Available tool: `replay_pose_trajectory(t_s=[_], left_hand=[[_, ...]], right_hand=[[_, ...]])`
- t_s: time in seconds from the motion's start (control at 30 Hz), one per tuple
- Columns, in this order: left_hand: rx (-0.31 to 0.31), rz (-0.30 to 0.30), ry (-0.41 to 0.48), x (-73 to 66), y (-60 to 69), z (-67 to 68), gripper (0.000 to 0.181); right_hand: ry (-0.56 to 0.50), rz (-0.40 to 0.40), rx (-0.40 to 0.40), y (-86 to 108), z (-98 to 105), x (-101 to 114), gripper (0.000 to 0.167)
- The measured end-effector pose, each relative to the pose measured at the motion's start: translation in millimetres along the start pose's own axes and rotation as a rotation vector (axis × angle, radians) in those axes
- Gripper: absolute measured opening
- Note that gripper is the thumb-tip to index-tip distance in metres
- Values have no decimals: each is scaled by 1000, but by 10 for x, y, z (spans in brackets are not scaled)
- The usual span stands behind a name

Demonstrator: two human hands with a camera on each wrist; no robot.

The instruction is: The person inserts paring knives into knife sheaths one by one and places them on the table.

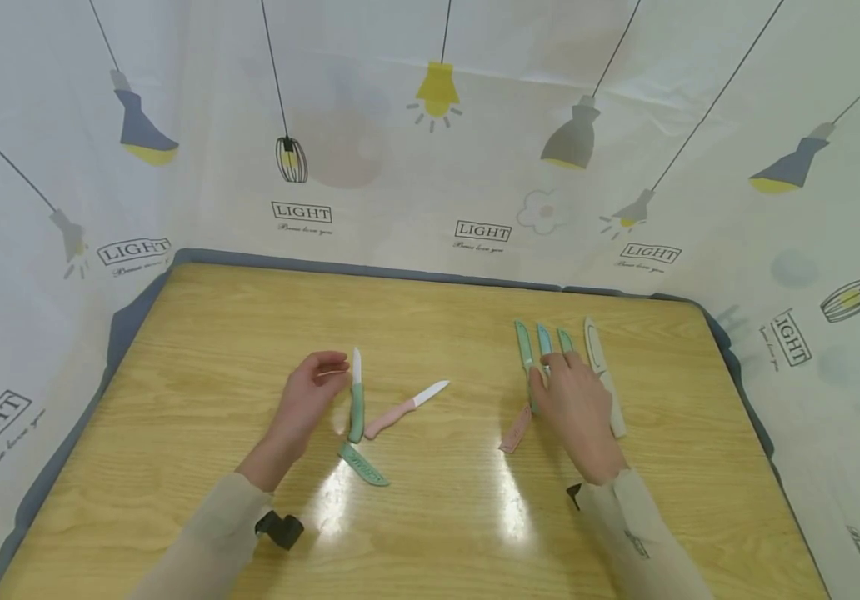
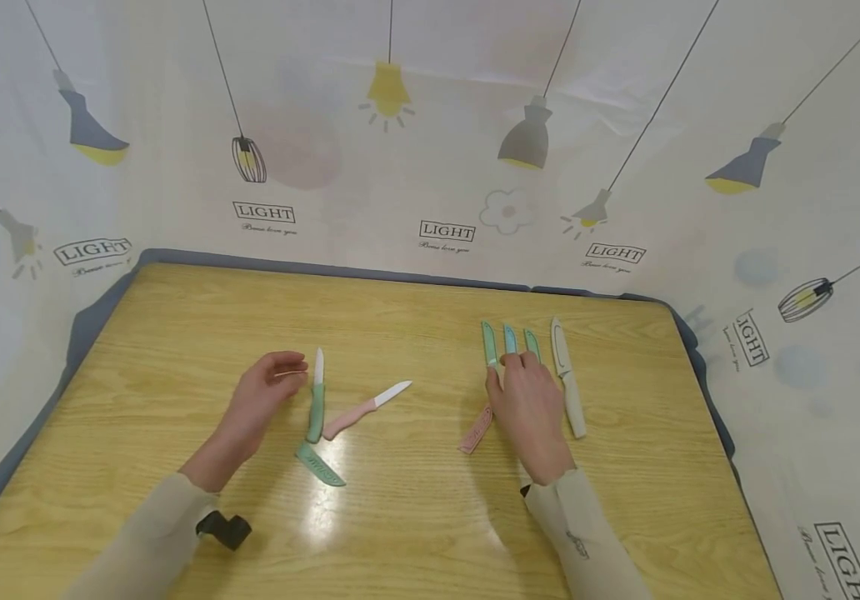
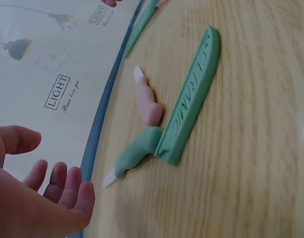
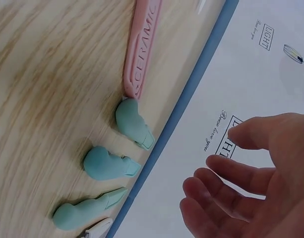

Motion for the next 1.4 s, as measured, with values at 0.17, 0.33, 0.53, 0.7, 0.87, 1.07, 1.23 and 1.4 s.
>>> replay_pose_trajectory(t_s=[0.17, 0.33, 0.53, 0.7, 0.87, 1.07, 1.23, 1.4], left_hand=[[95, -87, -222, -30, -11, -26, 37], [205, -215, -446, -63, 8, -59, 31], [396, -386, -729, -44, 52, -120, 33], [592, -461, -925, 17, 132, -197, 32], [732, -416, -1088, 72, 247, -280, 33], [826, -455, -1237, 99, 337, -399, 36], [809, -690, -1377, 150, 386, -442, 37], [768, -830, -1478, 205, 407, -448, 35]], right_hand=[[4, 20, -14, 29, 15, 15, 35], [11, 43, -21, 47, 9, 15, 34], [24, 74, -34, 71, 1, 28, 31], [25, 99, -47, 87, -2, 40, 29], [34, 149, -79, 86, -8, 47, 24], [17, 205, -96, 82, -17, 58, 19], [-17, 199, -72, 90, -23, 60, 19], [-26, 199, -63, 94, -29, 48, 19]])
Point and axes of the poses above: each hand's wrist, its own y-axis away from the middle knuckle, its own z-axis out of the back of the hand, x = y × z, the point moved 3 cm from there along -y, towards the middle knuckle, and after that the axes turned 15 degrees about x, right-handed, at the moved point
